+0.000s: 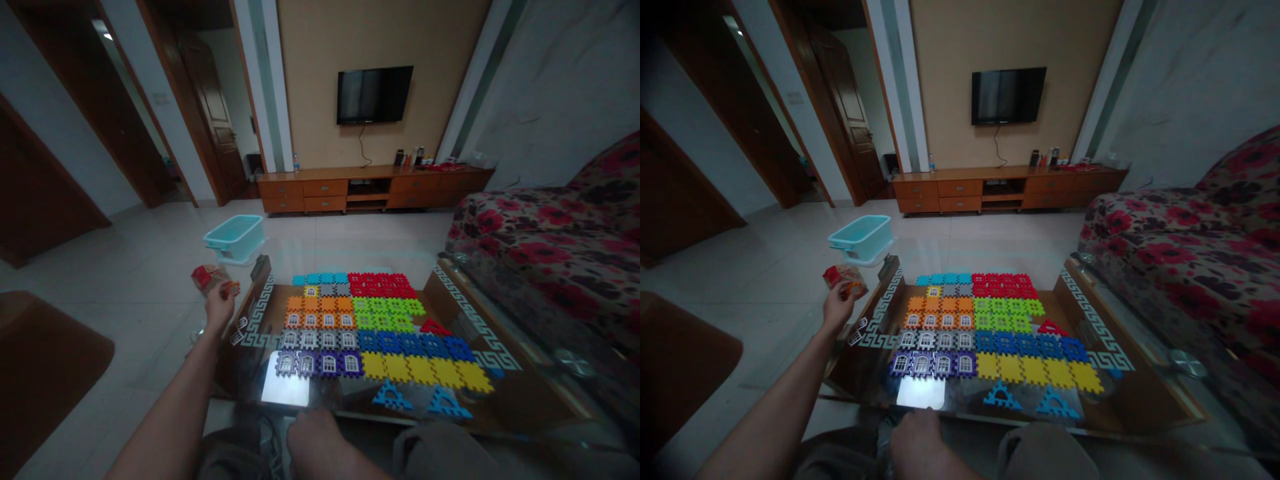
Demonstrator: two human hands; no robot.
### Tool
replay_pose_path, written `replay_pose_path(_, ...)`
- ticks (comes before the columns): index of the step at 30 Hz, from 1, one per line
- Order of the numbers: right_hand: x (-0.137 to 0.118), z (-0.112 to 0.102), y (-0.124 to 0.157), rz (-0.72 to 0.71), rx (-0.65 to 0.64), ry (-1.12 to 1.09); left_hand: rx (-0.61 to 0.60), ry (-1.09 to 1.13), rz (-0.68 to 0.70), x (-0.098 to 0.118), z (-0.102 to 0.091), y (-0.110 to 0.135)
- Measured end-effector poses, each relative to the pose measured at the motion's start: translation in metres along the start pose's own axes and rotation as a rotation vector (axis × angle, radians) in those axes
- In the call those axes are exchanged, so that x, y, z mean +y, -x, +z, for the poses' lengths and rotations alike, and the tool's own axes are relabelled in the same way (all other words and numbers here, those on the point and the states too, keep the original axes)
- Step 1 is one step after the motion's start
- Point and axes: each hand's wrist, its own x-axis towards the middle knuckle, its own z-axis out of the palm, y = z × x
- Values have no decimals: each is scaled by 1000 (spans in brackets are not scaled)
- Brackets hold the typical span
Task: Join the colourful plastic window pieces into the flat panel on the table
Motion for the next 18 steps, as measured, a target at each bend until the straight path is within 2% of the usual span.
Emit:
replay_pose_path(3, 1, 0, 0, 9, 11, -7, -57, 199, 10, 20, 12, 0)
replay_pose_path(8, 2, 1, -3, -6, 7, -23, -142, 430, -95, 44, 36, 5)
replay_pose_path(14, 0, 3, -4, 23, 26, -12, -277, 418, -41, 52, 63, 12)
replay_pose_path(18, 0, 5, -3, 14, 27, 4, -303, 361, -19, 58, 77, 16)
